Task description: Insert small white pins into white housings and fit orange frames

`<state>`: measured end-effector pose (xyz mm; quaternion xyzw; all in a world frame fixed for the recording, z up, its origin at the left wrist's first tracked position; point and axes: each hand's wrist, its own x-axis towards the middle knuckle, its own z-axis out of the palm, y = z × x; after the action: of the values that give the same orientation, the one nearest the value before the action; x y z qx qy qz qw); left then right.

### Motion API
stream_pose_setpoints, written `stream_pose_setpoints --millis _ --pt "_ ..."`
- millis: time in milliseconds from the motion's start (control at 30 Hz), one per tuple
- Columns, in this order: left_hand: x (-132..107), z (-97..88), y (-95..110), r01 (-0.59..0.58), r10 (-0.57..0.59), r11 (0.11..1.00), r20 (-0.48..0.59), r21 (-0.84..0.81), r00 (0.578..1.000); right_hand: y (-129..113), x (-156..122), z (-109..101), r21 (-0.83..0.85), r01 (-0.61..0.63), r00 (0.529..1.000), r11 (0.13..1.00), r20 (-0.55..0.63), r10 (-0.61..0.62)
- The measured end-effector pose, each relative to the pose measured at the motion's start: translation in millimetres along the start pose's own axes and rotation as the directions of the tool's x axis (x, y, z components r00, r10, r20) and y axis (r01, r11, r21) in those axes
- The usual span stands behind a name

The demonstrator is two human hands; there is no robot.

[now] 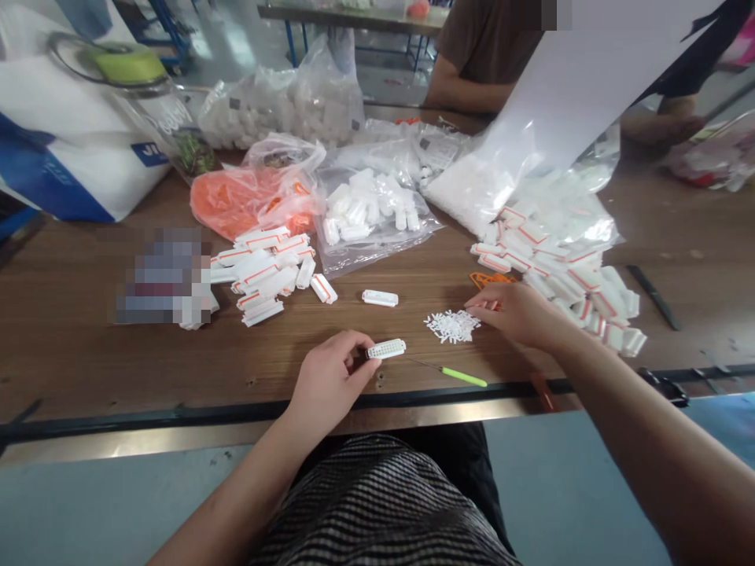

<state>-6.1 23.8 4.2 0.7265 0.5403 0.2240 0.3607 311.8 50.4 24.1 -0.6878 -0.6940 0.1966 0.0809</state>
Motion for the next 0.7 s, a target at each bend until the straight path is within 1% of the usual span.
stream_pose_setpoints --millis 67,200,333,400,467,533,633,700 --pt "0 0.0 0 -0.006 0.006 1.0 -0.006 0.003 1.0 -3 1 2 -0.017 -0.015 1.0 1.0 -0.009 0.015" --pt "0 -1.0 2 -0.01 0.01 1.0 -0.011 0.001 1.0 -5 4 4 -0.035 -0.071 0.996 0.997 -0.063 0.068" --pt "0 -2.1 4 -0.012 0.012 1.0 -0.014 -0.003 1.0 -1 9 1 -0.055 -0.141 0.987 0.988 -0.09 0.136" --pt "1 -2.0 4 -0.011 0.011 1.0 -0.015 0.001 1.0 3 11 -3 -0.015 -0.17 0.982 0.985 -0.085 0.168" --pt "1 -1.4 4 -0.006 0.006 1.0 -0.013 0.003 1.0 7 13 -6 0.042 -0.155 0.985 0.987 -0.072 0.158" --pt "1 -1.0 4 0.002 -0.002 1.0 -0.011 0.002 1.0 10 13 -7 0.071 -0.096 0.993 0.993 -0.064 0.101" --pt "0 -1.1 4 0.012 -0.012 1.0 -0.007 0.0 1.0 11 12 -4 0.058 -0.038 0.998 0.998 -0.05 0.041" --pt "0 -1.6 4 0.009 -0.009 1.0 -0.004 0.001 1.0 8 10 -1 0.025 -0.046 0.998 0.999 -0.052 0.047"
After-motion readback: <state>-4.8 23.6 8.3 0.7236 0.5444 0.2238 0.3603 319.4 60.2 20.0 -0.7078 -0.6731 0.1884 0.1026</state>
